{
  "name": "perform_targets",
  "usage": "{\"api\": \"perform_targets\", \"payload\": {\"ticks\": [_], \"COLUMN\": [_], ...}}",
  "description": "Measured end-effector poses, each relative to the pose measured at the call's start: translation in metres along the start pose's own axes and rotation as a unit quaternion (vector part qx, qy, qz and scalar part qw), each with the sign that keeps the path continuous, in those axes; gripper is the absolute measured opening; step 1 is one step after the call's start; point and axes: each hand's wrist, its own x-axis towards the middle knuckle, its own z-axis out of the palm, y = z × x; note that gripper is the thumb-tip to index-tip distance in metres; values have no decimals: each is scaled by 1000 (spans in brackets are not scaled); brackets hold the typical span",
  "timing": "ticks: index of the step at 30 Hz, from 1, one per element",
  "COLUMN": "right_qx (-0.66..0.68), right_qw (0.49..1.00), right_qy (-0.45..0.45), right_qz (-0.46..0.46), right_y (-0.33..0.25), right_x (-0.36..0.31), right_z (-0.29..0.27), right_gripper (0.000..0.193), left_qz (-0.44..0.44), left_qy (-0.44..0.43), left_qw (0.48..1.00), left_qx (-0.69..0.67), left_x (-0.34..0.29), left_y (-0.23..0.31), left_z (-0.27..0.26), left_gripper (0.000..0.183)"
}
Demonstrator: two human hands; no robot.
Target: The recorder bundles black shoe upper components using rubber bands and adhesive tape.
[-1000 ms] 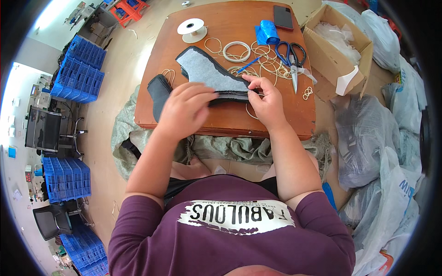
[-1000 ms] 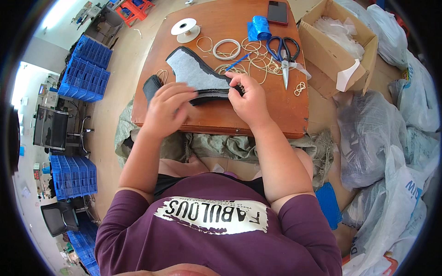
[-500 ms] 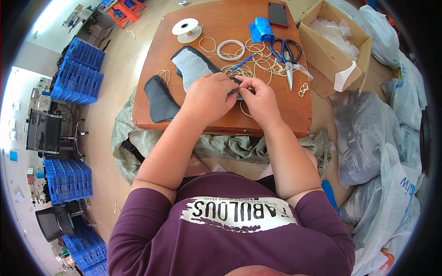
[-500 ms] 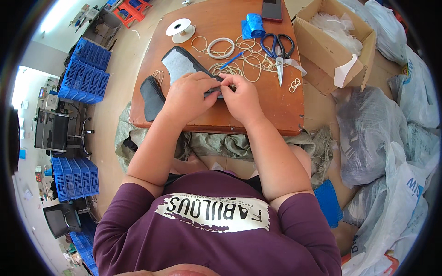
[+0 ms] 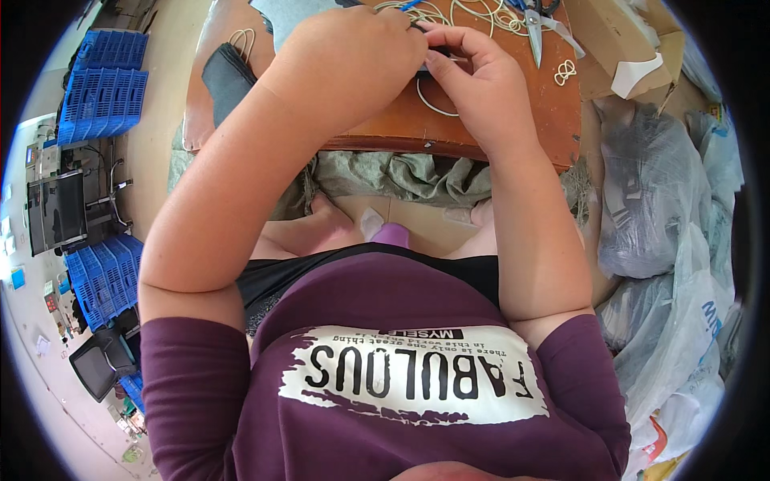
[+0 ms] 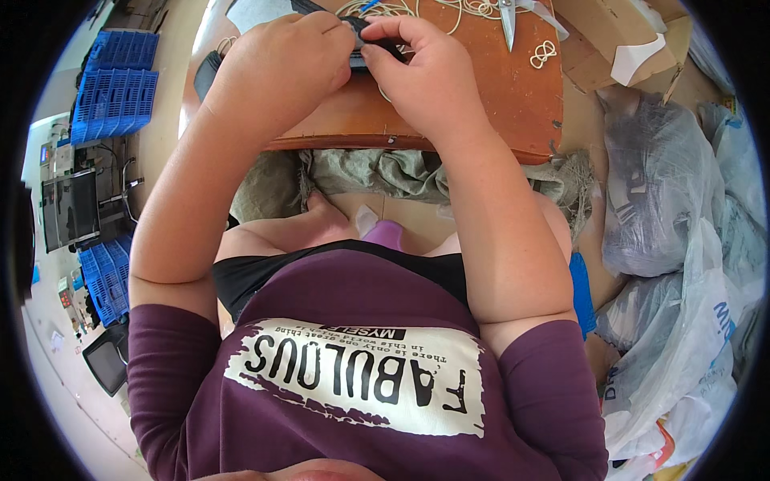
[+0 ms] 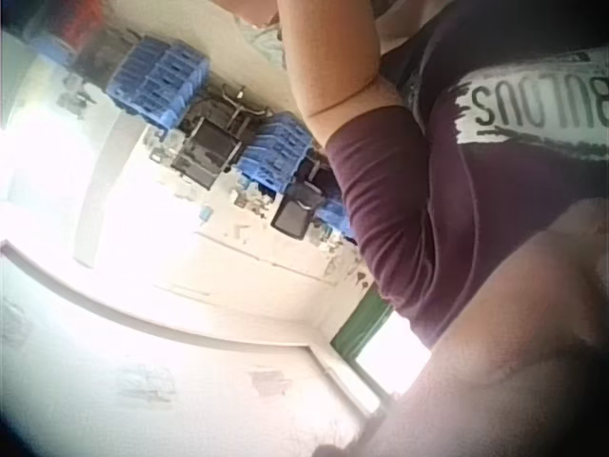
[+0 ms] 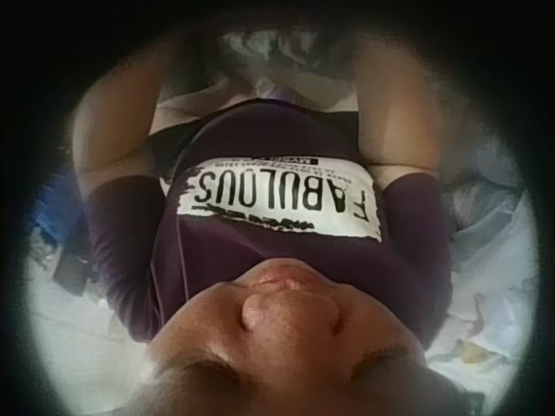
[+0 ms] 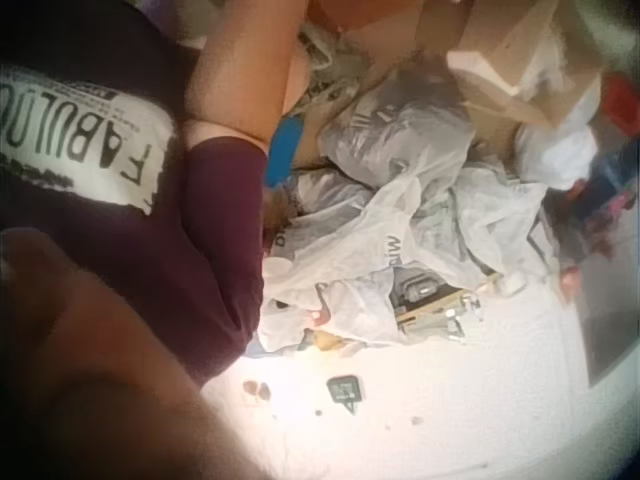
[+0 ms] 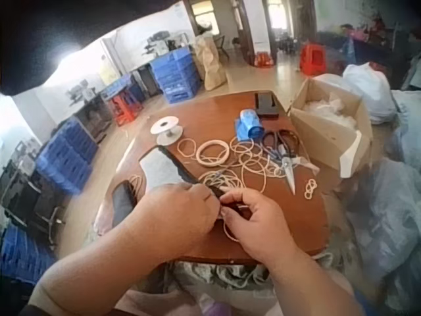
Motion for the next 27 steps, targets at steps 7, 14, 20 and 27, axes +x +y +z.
{"api": "perform_targets", "payload": {"ticks": [7,14,20,27], "right_qx": [9,44,-5,-207], "right_qw": [999,999,1000,960], "right_qy": [5,-4,3,4], "right_qz": [42,5,-22,-190], "right_y": [-12,-6,0,1], "right_x": [-3,-4,1,4], "right_z": [-2,1,2,3], "right_gripper": [22,20,14,18], "left_qz": [76,-39,-330,-327], "left_qy": [-31,169,108,290], "left_qw": [997,973,798,274], "left_qx": [-2,-155,-492,-857], "left_x": [7,-3,-9,-36], "left_y": [-4,-22,-40,-106], "left_z": [-9,20,30,42], "left_gripper": [15,11,18,11]}}
